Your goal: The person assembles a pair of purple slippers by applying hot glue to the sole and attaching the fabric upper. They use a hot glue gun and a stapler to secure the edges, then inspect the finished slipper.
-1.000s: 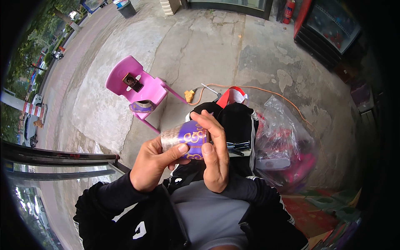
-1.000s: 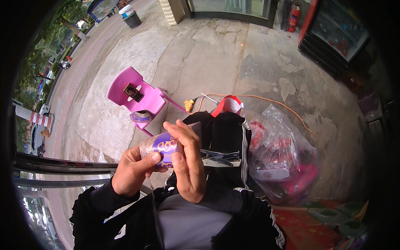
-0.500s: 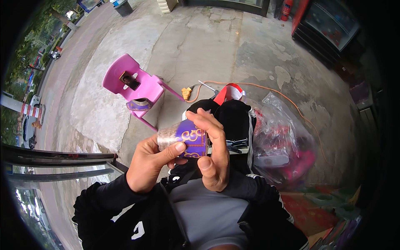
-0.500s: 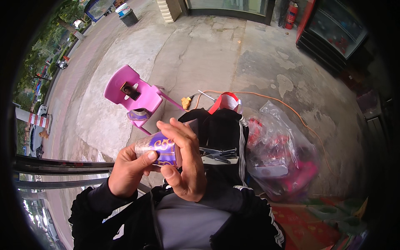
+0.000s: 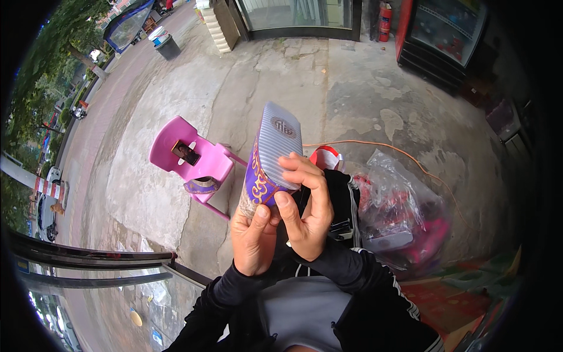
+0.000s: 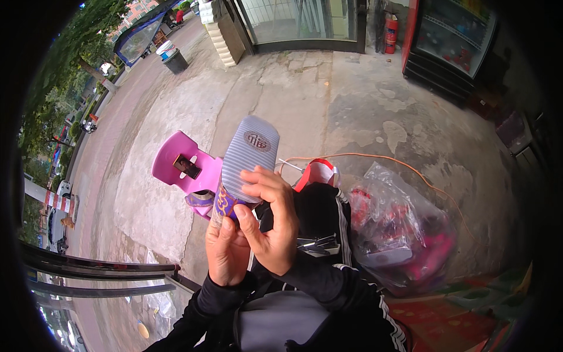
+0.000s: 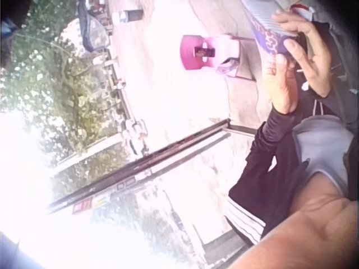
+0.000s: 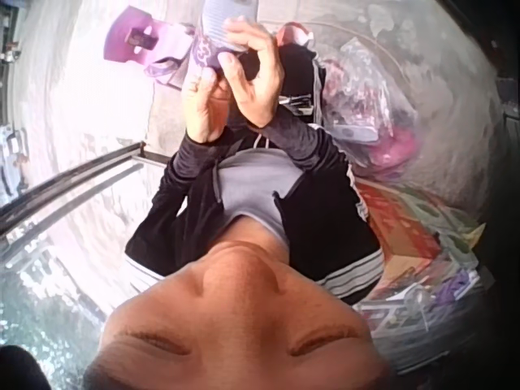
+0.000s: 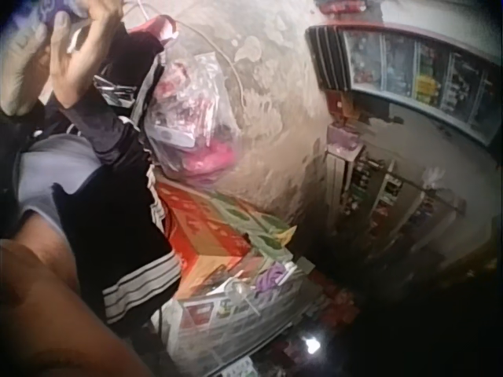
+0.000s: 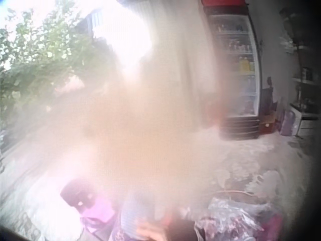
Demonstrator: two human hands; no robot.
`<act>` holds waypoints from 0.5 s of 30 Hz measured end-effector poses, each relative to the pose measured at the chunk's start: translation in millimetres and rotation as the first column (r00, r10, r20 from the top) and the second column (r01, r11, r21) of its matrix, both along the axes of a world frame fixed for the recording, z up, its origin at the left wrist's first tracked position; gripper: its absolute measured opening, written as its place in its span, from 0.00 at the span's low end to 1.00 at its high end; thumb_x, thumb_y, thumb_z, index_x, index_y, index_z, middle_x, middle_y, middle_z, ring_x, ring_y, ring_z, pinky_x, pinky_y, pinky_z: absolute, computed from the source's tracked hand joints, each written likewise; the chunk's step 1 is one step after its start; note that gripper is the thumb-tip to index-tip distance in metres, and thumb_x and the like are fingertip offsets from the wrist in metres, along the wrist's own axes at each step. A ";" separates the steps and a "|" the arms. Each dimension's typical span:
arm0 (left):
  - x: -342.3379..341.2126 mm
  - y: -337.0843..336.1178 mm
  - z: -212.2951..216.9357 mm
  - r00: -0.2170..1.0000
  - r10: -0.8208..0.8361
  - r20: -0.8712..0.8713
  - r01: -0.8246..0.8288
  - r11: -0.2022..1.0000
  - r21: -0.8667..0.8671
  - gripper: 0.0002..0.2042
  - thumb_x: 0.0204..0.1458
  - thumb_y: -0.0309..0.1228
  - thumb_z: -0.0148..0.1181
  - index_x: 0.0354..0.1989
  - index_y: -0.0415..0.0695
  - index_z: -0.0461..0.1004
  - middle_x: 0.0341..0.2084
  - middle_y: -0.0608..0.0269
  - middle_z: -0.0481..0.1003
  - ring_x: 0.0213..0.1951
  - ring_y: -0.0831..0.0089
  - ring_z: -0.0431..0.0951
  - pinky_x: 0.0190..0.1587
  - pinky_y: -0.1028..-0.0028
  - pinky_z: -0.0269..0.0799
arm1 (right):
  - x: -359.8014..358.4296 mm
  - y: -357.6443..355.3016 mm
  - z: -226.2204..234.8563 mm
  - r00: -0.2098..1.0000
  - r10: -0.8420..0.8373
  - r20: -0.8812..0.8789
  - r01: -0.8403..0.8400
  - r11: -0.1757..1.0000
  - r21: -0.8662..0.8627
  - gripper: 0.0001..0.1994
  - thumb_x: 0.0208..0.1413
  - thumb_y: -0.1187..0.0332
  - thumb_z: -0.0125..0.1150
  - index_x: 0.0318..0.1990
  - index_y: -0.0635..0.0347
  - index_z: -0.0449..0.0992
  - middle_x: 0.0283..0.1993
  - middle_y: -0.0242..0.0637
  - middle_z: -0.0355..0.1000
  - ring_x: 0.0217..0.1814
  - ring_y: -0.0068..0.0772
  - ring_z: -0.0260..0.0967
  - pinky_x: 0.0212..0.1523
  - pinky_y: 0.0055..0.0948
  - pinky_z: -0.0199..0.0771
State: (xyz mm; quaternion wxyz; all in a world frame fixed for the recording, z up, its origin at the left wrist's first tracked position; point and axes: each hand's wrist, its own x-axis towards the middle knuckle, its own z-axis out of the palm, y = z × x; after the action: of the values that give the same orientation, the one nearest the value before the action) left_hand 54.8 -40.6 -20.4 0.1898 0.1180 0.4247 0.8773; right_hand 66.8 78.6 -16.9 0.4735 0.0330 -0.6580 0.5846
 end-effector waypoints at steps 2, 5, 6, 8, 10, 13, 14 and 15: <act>-0.8 1.9 -3.1 1.000 0.001 0.009 -0.001 1.000 0.004 0.24 0.63 0.36 0.60 0.64 0.37 0.64 0.58 0.57 0.73 0.58 0.69 0.74 0.62 0.67 0.68 | -0.7 -1.2 -2.1 1.000 0.013 -0.005 -0.013 1.000 -0.025 0.10 0.60 0.72 0.63 0.46 0.63 0.74 0.55 0.45 0.75 0.62 0.49 0.69 0.66 0.45 0.62; -3.8 6.0 -3.1 1.000 0.023 0.009 -0.023 1.000 -0.014 0.24 0.63 0.34 0.60 0.64 0.37 0.64 0.58 0.57 0.72 0.58 0.69 0.74 0.62 0.67 0.68 | -1.8 -1.5 -4.5 0.998 0.048 0.035 -0.045 0.995 -0.093 0.06 0.60 0.75 0.62 0.43 0.63 0.74 0.52 0.44 0.76 0.61 0.48 0.71 0.65 0.44 0.64; -4.5 7.0 -2.7 0.999 0.040 0.008 -0.039 0.999 -0.026 0.24 0.63 0.33 0.59 0.64 0.37 0.64 0.58 0.57 0.72 0.58 0.69 0.74 0.62 0.66 0.68 | -1.8 -1.0 -5.3 0.998 0.050 0.048 -0.046 0.995 -0.089 0.05 0.60 0.77 0.61 0.43 0.65 0.75 0.51 0.44 0.77 0.59 0.46 0.71 0.64 0.43 0.66; -4.1 11.8 -3.8 0.987 0.131 0.092 -0.129 0.991 -0.024 0.16 0.60 0.30 0.64 0.54 0.38 0.72 0.45 0.64 0.78 0.37 0.80 0.75 0.45 0.74 0.75 | -2.3 -0.8 -7.6 0.995 0.076 0.065 -0.066 0.988 -0.140 0.06 0.60 0.77 0.61 0.44 0.65 0.75 0.50 0.45 0.77 0.59 0.44 0.71 0.65 0.43 0.66; -6.5 13.6 -5.6 0.983 0.157 0.095 -0.152 0.987 -0.060 0.15 0.60 0.30 0.64 0.53 0.38 0.73 0.44 0.63 0.79 0.36 0.80 0.76 0.43 0.76 0.75 | -4.0 0.1 -10.9 0.993 0.089 0.074 -0.075 0.983 -0.166 0.06 0.60 0.78 0.61 0.44 0.65 0.76 0.51 0.44 0.77 0.59 0.42 0.71 0.65 0.41 0.66; -11.8 17.8 -10.5 0.980 0.176 0.096 -0.167 0.981 -0.098 0.13 0.60 0.29 0.64 0.50 0.37 0.75 0.41 0.64 0.80 0.34 0.80 0.77 0.41 0.78 0.74 | -7.5 0.5 -15.9 0.991 0.084 0.103 -0.062 0.978 -0.199 0.05 0.61 0.79 0.60 0.44 0.65 0.75 0.51 0.43 0.77 0.59 0.41 0.71 0.65 0.39 0.66; -14.4 19.3 -12.7 0.978 0.180 0.102 -0.172 0.981 -0.088 0.13 0.60 0.29 0.64 0.50 0.37 0.75 0.41 0.64 0.80 0.34 0.80 0.77 0.40 0.78 0.74 | -8.6 1.2 -17.4 0.988 0.096 0.117 -0.068 0.971 -0.227 0.06 0.61 0.79 0.60 0.45 0.65 0.75 0.51 0.43 0.77 0.60 0.40 0.70 0.65 0.39 0.65; -16.5 20.7 -14.8 0.979 0.189 0.073 -0.180 0.977 -0.115 0.13 0.60 0.29 0.64 0.50 0.37 0.75 0.40 0.64 0.81 0.34 0.80 0.77 0.39 0.79 0.74 | -10.3 1.7 -18.9 0.987 0.116 0.110 -0.086 0.965 -0.249 0.08 0.61 0.79 0.61 0.46 0.65 0.74 0.53 0.44 0.75 0.61 0.40 0.69 0.65 0.39 0.65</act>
State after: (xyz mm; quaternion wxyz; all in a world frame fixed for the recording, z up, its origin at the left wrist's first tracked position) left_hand 38.3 -19.9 -35.1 0.1313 0.0309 0.4722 0.8711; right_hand 56.6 80.4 -35.8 0.4020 -0.0281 -0.6067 0.6853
